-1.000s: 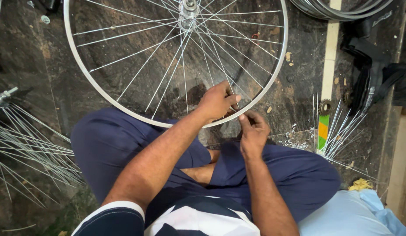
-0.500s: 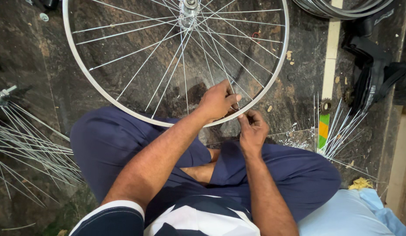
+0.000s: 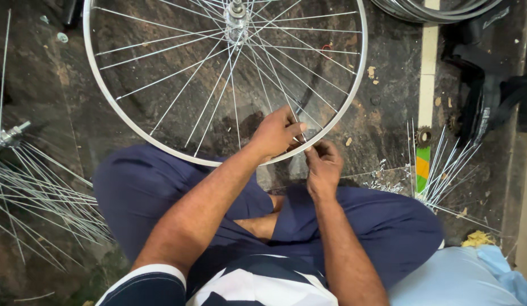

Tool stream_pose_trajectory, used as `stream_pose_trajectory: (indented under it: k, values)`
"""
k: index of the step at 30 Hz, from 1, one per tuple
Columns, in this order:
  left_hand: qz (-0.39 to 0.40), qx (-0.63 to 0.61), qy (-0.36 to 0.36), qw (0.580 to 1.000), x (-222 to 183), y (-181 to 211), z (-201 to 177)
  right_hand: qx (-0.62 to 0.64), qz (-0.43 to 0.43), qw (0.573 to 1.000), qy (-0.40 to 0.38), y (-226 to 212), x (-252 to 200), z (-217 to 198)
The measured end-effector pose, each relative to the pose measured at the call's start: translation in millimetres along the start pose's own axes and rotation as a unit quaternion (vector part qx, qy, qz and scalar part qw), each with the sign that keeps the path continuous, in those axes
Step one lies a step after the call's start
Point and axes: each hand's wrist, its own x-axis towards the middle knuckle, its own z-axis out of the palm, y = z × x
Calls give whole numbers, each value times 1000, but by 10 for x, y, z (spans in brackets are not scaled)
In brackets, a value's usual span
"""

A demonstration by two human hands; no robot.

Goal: The person laces spokes into a bicycle wheel rim by hand while sitting on the floor.

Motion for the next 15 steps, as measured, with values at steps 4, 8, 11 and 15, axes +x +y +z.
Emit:
stream_pose_trajectory:
  k: [4,8,11,15]
  values:
    - [0,23,2,1000,37,-107,3,6,-13,1000,-14,3,4,18]
    - [50,-29,-53,997,53,-124,-9,-7,-27,1000,-1,30,33,47]
    - [68,150,-2,986,8,-70,0,-35,-51,998,2,84,47,43]
    - [88,264,58,959,0,-111,17,-68,-61,996,5,102,57,35]
